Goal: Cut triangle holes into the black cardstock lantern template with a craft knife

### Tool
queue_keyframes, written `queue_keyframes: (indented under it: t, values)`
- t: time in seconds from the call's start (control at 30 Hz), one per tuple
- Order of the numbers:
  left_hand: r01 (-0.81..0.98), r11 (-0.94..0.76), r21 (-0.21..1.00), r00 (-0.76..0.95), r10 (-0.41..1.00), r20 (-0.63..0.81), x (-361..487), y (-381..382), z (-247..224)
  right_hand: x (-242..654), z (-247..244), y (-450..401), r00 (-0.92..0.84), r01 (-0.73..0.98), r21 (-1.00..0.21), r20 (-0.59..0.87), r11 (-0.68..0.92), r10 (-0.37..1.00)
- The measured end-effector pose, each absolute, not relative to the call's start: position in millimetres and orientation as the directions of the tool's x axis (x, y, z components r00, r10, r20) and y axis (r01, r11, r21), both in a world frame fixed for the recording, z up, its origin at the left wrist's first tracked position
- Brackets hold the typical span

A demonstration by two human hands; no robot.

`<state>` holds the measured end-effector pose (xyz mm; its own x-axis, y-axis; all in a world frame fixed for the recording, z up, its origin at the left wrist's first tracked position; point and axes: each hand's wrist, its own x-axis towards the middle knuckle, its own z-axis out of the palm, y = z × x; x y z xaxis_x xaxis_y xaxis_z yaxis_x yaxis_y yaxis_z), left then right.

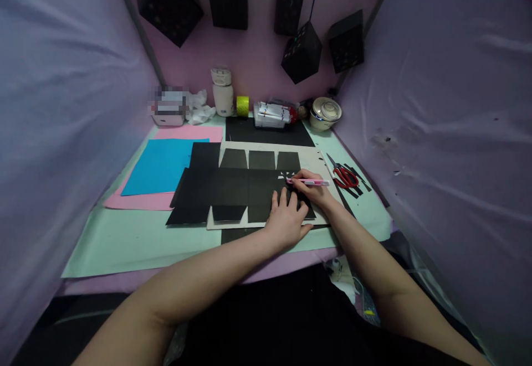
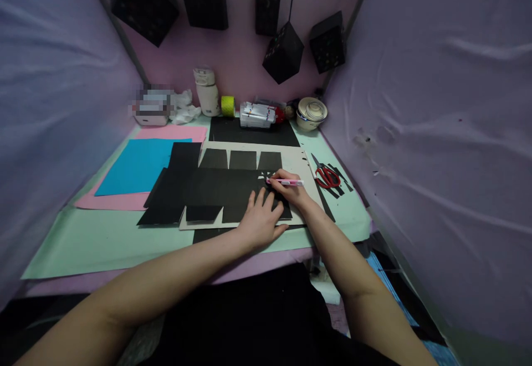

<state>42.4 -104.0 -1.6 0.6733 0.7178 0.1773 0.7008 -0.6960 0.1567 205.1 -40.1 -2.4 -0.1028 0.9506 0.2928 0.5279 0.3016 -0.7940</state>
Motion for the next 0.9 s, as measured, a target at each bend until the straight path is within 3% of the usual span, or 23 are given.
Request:
queue_keyframes:
  t: [0.9]
  values:
    - [0.698,-0.700,0.153,0.674,0.714,0.190,42.3,-103.7,-4.1,213.2,-7.3,-41.3,-0.161,0.598,-0.731,0.292,0.329,0.943]
